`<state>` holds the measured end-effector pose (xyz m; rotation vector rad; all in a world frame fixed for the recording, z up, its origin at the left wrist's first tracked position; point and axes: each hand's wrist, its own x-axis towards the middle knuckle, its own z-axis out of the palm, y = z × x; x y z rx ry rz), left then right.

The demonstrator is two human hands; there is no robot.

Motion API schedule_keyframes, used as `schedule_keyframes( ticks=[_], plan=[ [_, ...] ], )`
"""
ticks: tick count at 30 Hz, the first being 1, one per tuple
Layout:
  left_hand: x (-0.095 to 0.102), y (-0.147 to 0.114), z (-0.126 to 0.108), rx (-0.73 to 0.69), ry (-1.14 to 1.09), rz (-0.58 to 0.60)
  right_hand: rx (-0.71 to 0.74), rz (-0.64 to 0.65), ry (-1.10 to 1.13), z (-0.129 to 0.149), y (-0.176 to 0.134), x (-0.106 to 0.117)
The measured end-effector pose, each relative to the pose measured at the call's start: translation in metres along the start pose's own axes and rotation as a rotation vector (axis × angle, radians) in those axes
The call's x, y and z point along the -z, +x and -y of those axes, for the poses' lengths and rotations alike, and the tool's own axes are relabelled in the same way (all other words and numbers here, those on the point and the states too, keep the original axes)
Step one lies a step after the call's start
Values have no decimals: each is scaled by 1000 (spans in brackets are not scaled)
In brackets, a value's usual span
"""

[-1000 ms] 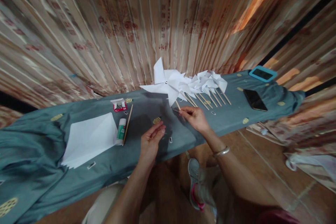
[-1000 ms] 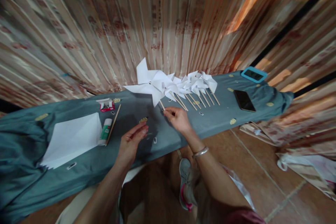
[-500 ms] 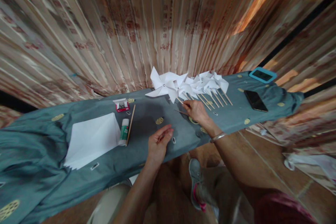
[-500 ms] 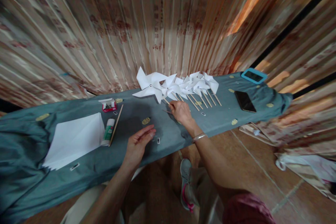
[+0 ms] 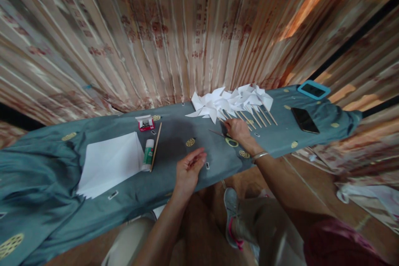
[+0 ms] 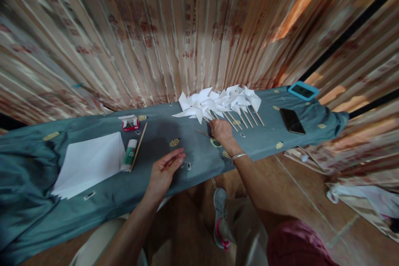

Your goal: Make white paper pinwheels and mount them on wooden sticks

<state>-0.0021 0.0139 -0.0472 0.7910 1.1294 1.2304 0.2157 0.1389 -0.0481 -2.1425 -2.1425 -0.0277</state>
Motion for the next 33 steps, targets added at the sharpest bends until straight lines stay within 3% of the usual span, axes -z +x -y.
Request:
schedule_keyframes(
  ticks=[17, 24, 28, 33],
  plan=[
    [-1, -2, -2, 8, 8, -10, -48, 14, -98, 9, 3, 2],
    [4, -5, -2, -1, 24, -9, 5, -21, -96, 17, -8, 15],
    [14, -5, -2, -18, 35, -27, 81, -39, -51, 40, -25, 20],
    [27, -2, -2, -89, 29, -72, 290, -7, 141, 94, -52, 10]
  ],
)
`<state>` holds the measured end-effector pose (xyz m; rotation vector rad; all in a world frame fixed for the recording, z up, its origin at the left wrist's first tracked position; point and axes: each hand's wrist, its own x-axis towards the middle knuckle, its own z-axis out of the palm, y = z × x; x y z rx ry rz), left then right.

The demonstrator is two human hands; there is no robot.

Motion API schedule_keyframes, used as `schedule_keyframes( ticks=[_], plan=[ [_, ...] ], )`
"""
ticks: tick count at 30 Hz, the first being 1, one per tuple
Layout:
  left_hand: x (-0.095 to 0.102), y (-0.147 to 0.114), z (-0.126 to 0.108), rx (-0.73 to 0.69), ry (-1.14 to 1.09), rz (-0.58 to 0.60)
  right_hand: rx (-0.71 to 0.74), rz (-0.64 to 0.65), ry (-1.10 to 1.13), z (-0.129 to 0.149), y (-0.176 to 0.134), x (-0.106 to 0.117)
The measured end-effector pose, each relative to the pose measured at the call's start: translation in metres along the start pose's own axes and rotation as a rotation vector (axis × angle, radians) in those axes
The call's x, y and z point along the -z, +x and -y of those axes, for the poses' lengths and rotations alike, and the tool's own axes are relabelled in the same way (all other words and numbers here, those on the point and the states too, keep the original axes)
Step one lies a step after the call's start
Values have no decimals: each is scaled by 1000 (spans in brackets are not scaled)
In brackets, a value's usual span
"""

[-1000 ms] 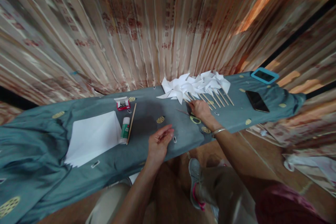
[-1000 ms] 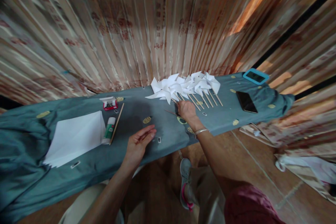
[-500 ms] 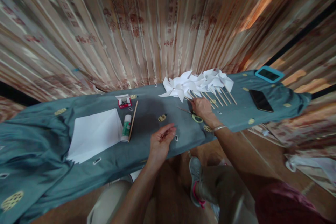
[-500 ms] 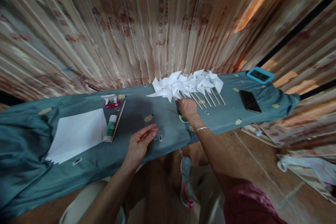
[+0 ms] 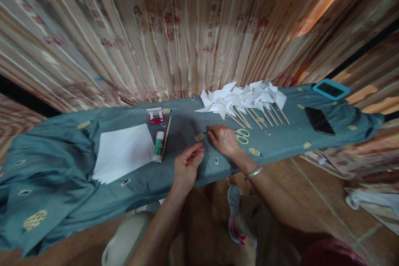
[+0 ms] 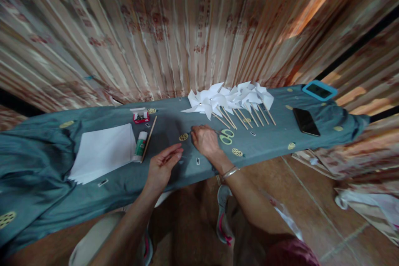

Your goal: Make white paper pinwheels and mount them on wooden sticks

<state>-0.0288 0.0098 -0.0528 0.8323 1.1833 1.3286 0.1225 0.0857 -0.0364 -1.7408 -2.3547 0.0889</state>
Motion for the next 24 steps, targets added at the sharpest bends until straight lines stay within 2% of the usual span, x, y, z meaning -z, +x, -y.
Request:
schedule_keyframes(
  ticks=[5, 10, 17, 21, 24],
  plan=[
    [15, 3, -3, -118, 44, -49, 169, 49, 146, 48, -5, -25],
    [33, 5, -8, -256, 151, -131, 341, 21, 291, 75, 3, -46],
    [59, 0, -12, -326, 278, -204, 285, 110, 226, 102, 14, -48],
    [89, -3, -21, -384, 439, -264, 296, 38, 203, 106, 15, -53],
    [115, -4, -28, -457, 694, -349, 294, -20, 230, 105, 15, -61]
  ],
)
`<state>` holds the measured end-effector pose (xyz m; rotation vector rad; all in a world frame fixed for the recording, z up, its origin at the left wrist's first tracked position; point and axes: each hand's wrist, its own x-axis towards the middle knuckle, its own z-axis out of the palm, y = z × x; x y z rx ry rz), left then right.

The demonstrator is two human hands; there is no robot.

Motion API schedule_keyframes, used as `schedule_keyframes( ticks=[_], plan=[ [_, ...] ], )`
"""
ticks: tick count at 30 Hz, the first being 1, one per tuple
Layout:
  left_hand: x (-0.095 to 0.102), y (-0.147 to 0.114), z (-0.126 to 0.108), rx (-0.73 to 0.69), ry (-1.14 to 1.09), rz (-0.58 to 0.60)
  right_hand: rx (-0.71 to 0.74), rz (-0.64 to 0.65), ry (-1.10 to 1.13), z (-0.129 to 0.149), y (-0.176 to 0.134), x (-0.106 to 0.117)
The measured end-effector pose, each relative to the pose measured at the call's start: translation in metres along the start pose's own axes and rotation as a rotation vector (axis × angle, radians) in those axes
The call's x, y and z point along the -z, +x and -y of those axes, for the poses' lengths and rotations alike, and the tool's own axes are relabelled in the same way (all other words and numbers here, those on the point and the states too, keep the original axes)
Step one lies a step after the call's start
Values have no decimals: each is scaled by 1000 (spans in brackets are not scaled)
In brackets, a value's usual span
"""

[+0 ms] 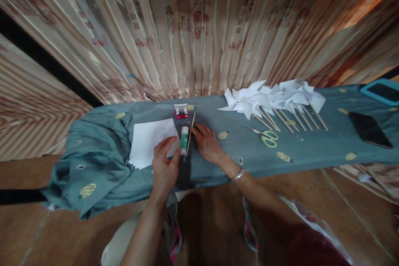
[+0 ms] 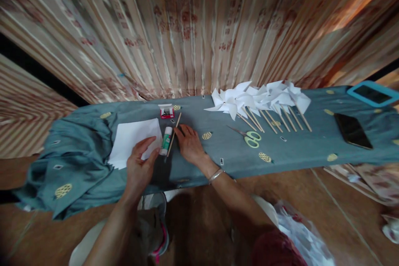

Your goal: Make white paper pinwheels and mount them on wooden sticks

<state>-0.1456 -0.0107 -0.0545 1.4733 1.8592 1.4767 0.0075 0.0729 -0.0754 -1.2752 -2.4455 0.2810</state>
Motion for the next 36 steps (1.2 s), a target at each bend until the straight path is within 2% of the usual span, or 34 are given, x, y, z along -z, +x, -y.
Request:
schedule_keyframes(
  ticks=[3, 6, 8, 11, 17, 23, 31, 36],
  plan=[
    [13, 4, 14, -85, 305, 23, -19, -47, 43, -2, -1, -5],
    [15, 3, 27, -40, 543, 100, -20, -70, 74, -3, -1, -7],
    [14, 2, 32, -27, 615, 147, -14, -79, 81, -3, -1, -7],
    [13, 0, 33, -38, 638, 148, -12, -84, 83, -3, -1, -7],
    [14, 2, 28, -5, 555, 113, -15, -75, 84, -4, -1, -7],
    [17, 5, 28, 41, 343, 56, -13, -88, 95, -4, -1, -8],
    [20, 10, 29, 173, 132, -120, -15, -115, 155, -8, -1, -10],
    [22, 12, 29, 227, 18, -182, -14, -119, 167, -10, -1, -12]
  ],
)
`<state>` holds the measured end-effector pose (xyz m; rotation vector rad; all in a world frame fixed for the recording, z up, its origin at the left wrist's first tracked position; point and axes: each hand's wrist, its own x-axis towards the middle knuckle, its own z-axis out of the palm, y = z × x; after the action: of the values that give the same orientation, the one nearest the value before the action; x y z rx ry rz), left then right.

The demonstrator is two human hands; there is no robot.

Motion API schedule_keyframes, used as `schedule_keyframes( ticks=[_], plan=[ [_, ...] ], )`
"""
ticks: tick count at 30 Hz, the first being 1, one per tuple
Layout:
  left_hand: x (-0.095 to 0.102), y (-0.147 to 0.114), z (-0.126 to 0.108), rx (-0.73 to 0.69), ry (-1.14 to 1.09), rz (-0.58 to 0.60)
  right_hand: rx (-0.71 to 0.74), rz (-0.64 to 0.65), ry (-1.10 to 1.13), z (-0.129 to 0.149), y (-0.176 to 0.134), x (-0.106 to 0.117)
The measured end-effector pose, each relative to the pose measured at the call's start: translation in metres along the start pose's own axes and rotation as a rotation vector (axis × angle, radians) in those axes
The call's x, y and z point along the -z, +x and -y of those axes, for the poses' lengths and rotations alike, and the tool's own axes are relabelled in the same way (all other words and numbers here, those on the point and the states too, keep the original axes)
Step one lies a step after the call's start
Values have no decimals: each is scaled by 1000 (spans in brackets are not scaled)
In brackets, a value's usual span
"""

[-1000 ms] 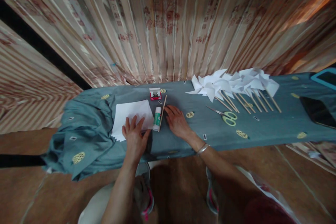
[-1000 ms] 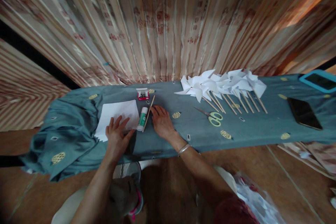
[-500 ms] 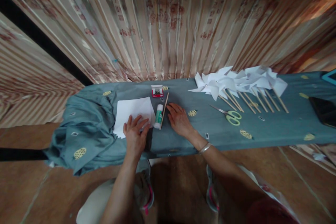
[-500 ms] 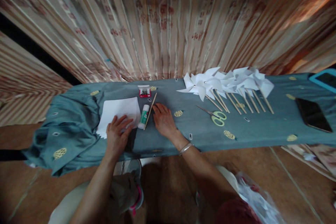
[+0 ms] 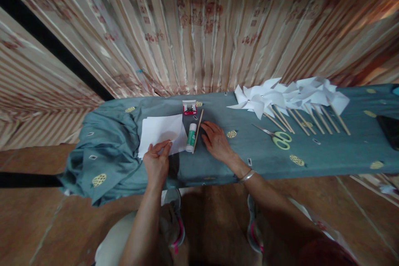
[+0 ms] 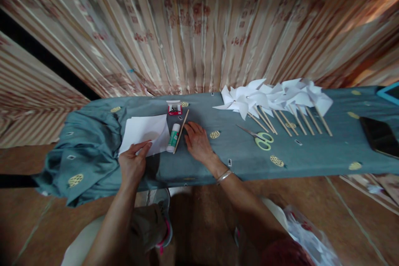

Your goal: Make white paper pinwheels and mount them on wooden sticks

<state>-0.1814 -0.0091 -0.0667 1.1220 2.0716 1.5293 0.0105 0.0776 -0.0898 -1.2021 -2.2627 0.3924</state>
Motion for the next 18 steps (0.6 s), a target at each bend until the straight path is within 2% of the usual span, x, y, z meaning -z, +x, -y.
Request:
schedule_keyframes(
  ticks=[8, 18],
  plan=[
    [8, 0, -7, 49, 25, -3, 6, -3, 2, -1, 0, 0],
    [6, 1, -9, 75, -20, -36, 0, 5, -15, 0, 0, 1]
  ],
)
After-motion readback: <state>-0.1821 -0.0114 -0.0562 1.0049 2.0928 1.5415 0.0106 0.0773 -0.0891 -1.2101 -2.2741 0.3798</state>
